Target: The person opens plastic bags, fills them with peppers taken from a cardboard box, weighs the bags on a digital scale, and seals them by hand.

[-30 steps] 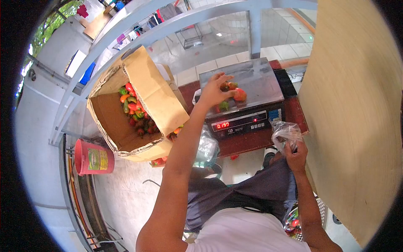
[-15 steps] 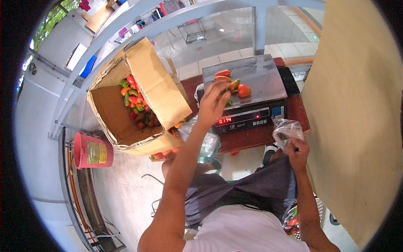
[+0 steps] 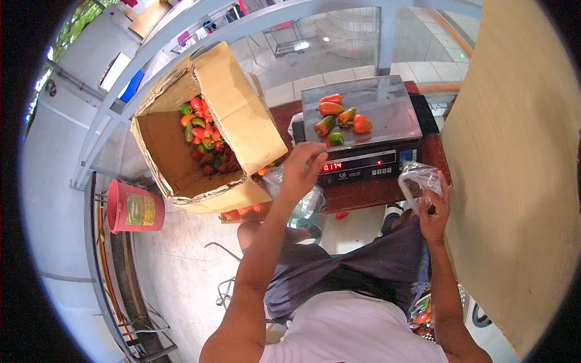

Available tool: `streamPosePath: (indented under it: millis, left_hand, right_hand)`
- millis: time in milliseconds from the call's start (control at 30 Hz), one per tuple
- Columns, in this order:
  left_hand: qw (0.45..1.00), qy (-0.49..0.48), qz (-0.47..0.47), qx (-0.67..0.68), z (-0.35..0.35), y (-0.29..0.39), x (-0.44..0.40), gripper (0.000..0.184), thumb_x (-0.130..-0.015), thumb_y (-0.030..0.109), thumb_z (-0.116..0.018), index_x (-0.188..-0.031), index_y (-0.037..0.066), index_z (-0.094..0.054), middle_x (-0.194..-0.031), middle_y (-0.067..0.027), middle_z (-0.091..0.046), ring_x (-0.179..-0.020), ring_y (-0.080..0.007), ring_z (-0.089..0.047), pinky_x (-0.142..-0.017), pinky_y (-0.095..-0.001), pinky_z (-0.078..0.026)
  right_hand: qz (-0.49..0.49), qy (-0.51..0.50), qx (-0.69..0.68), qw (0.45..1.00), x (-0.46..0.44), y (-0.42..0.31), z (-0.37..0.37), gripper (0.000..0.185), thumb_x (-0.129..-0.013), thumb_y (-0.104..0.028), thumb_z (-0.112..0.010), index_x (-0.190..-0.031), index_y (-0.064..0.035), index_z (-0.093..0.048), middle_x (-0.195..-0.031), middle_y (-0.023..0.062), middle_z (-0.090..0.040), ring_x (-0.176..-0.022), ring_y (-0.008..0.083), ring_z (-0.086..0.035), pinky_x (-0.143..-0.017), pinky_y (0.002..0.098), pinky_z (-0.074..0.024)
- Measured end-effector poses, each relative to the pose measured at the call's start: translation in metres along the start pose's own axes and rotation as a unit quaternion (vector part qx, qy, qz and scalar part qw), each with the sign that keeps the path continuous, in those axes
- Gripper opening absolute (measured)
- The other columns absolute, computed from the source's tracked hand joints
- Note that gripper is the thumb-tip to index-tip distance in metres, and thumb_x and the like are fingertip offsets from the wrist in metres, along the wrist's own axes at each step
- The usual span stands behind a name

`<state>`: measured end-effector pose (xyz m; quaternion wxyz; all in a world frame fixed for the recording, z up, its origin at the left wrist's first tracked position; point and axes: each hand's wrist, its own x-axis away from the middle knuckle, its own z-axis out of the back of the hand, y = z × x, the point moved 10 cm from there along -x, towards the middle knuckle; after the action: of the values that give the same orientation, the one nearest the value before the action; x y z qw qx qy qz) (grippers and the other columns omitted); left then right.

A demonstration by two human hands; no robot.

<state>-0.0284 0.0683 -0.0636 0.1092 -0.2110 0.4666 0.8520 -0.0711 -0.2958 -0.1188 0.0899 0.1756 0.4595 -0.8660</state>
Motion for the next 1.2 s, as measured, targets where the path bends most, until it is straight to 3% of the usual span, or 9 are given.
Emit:
streamPosePath:
  millis: [167,267,467,567,667,767,833,1000,1200]
  left_hand:
    - [0.981,-0.016,-0.069,-0.18,-0.019,0.001,-0.03,0.026,-0.08,0.009,-0.074,-0.105,0.008,-0.068,-0.119,-0.0147,-0.061,-0.11,-0.0373,-0.059,-0.091,-0.0439,-0.051]
    - [0.979,-0.022,-0.054,-0.195,-0.02,0.002,-0.049,0.027,-0.075,0.007,-0.074,-0.102,0.009,-0.07,-0.125,-0.0144,-0.058,-0.115,-0.037,-0.055,-0.096,-0.046,-0.048]
    - [0.916,-0.094,-0.112,-0.374,-0.062,0.005,-0.062,0.024,-0.073,0.012,-0.076,-0.097,0.008,-0.073,-0.122,-0.0127,-0.059,-0.117,-0.0361,-0.055,-0.098,-0.0462,-0.048]
    - [0.924,-0.091,-0.111,-0.354,-0.065,0.004,-0.063,0.033,-0.072,0.007,-0.076,-0.105,0.007,-0.072,-0.116,-0.0127,-0.063,-0.111,-0.0365,-0.059,-0.095,-0.0455,-0.05]
    - [0.991,-0.012,-0.064,-0.116,-0.016,0.056,-0.05,0.034,-0.077,0.001,-0.075,-0.11,0.007,-0.07,-0.111,-0.011,-0.068,-0.101,-0.0299,-0.066,-0.09,-0.0398,-0.054]
    - [0.993,0.113,-0.02,-0.008,0.06,0.09,-0.022,0.028,-0.091,0.006,-0.071,-0.119,0.002,-0.066,-0.104,-0.0084,-0.07,-0.091,-0.0134,-0.067,-0.078,-0.0295,-0.055]
    - [0.973,0.224,0.044,0.036,0.121,0.08,-0.001,0.03,-0.09,0.003,-0.071,-0.12,-0.001,-0.064,-0.103,-0.0085,-0.07,-0.092,-0.0133,-0.067,-0.082,-0.0275,-0.055]
    - [0.958,0.282,0.043,-0.031,0.21,0.051,0.024,0.033,-0.092,-0.005,-0.066,-0.124,-0.003,-0.06,-0.11,-0.0095,-0.07,-0.1,-0.014,-0.066,-0.09,-0.0272,-0.052]
    - [0.948,0.305,0.046,-0.073,0.231,0.061,0.039,0.033,-0.091,-0.007,-0.067,-0.123,-0.003,-0.06,-0.11,-0.0094,-0.07,-0.099,-0.0129,-0.066,-0.088,-0.0264,-0.053]
  right_hand:
    - [0.012,0.0,-0.001,1.0,0.0,0.0,0.001,0.03,-0.085,-0.01,-0.066,-0.111,0.0061,-0.064,-0.149,0.0221,-0.046,-0.135,0.0375,-0.047,-0.114,0.0462,-0.031]
    - [0.05,0.014,0.029,0.998,0.0,-0.004,0.004,0.029,-0.085,-0.009,-0.065,-0.109,0.0063,-0.061,-0.148,0.0231,-0.047,-0.133,0.038,-0.048,-0.113,0.0451,-0.0326]
    - [0.007,0.013,-0.005,1.0,0.0,-0.001,0.005,0.031,-0.085,-0.01,-0.061,-0.113,0.0047,-0.064,-0.146,0.0235,-0.049,-0.136,0.0396,-0.045,-0.114,0.0462,-0.0325]
    - [0.023,0.009,0.013,1.0,0.001,0.006,0.005,0.032,-0.085,-0.009,-0.061,-0.114,0.0045,-0.063,-0.145,0.0235,-0.049,-0.134,0.0394,-0.047,-0.114,0.0457,-0.0337]
    - [0.019,0.023,0.015,0.999,0.004,0.009,0.009,0.028,-0.086,-0.011,-0.066,-0.108,0.0052,-0.061,-0.143,0.0253,-0.051,-0.133,0.0397,-0.048,-0.112,0.0443,-0.0338]
    - [0.0,0.019,-0.009,1.0,0.002,0.006,0.011,0.03,-0.087,-0.012,-0.065,-0.11,0.0048,-0.06,-0.143,0.0251,-0.051,-0.133,0.0398,-0.047,-0.113,0.0457,-0.0328]
    - [0.016,0.013,0.018,1.0,0.002,0.003,0.008,0.031,-0.087,-0.012,-0.065,-0.113,0.0051,-0.06,-0.143,0.0247,-0.051,-0.133,0.0398,-0.047,-0.113,0.046,-0.0326]
    - [0.011,0.01,0.027,1.0,0.006,0.008,0.001,0.035,-0.087,-0.01,-0.064,-0.118,0.0049,-0.059,-0.144,0.0234,-0.05,-0.134,0.0385,-0.047,-0.114,0.0459,-0.0319]
    - [0.007,0.001,0.04,0.999,0.004,0.002,0.0,0.034,-0.085,-0.009,-0.065,-0.116,0.0045,-0.061,-0.144,0.0238,-0.05,-0.135,0.0379,-0.046,-0.114,0.0456,-0.0312]
